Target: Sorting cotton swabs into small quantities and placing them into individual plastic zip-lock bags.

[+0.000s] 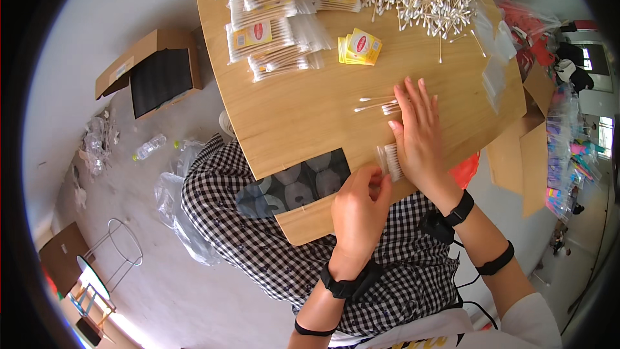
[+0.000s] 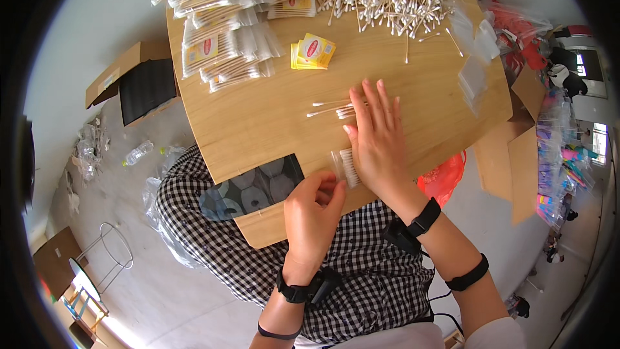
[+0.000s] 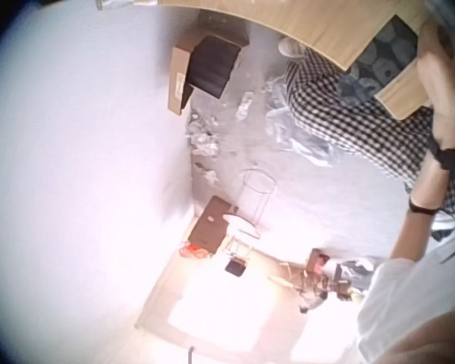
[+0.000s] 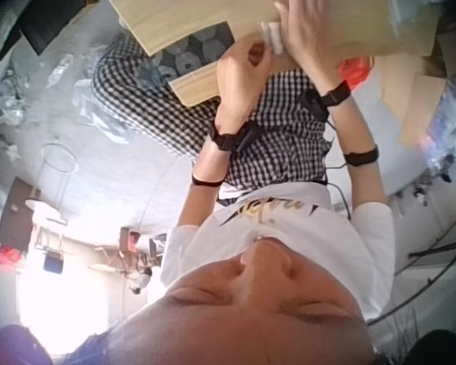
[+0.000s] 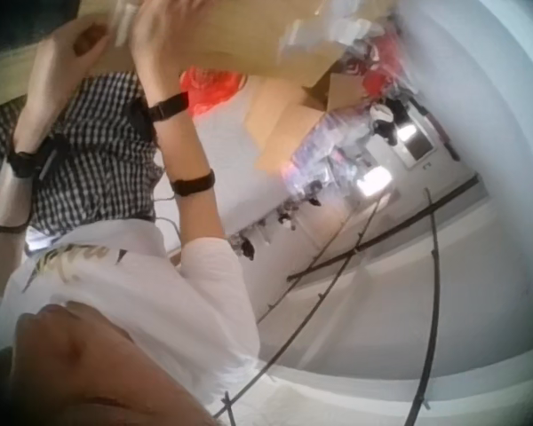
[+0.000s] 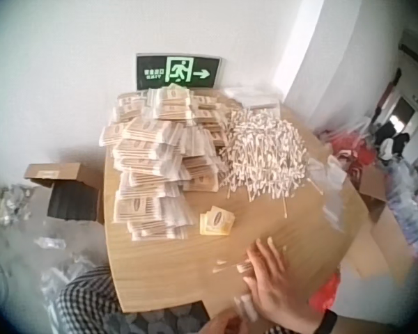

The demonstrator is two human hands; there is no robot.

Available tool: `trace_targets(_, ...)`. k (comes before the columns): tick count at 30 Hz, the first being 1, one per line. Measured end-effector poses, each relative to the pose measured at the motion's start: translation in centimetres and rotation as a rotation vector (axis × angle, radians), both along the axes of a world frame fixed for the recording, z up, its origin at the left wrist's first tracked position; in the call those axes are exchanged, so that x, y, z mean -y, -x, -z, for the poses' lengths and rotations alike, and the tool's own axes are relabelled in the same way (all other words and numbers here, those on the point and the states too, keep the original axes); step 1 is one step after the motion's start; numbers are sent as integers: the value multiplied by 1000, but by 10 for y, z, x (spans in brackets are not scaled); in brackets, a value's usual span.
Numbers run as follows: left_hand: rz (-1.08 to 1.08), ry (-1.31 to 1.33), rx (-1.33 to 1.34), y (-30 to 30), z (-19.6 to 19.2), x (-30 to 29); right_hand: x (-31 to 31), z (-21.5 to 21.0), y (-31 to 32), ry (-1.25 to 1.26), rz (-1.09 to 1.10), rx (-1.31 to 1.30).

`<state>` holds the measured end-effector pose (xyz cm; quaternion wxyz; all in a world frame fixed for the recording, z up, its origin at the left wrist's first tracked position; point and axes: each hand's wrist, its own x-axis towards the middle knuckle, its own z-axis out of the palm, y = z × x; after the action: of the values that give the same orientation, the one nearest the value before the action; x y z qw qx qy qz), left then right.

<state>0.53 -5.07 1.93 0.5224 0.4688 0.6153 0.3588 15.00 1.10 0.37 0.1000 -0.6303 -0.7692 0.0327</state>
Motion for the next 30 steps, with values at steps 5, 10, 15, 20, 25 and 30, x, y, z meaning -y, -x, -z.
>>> trace_targets(5, -20, 53, 63, 4, 6, 1, 0, 1, -25, -90, 233, -548)
trace_targets(10, -16, 57, 6, 0, 5, -1, 1, 5, -50, -110, 239, -328)
trace_targets(15, -38, 124, 10, 1, -1, -3, 2, 10, -33, -54, 150, -188)
trace_targets(20, -30, 130, -21, -2, -2, -2, 2, 7, -32, -42, 158, -138)
trace_targets(25, -22, 139, -45, -2, -3, -2, -1, 4, -31, -64, 129, -81)
trace_targets(30, -17, 127, -42, -2, -3, -1, -1, 2, -28, -99, 92, -34)
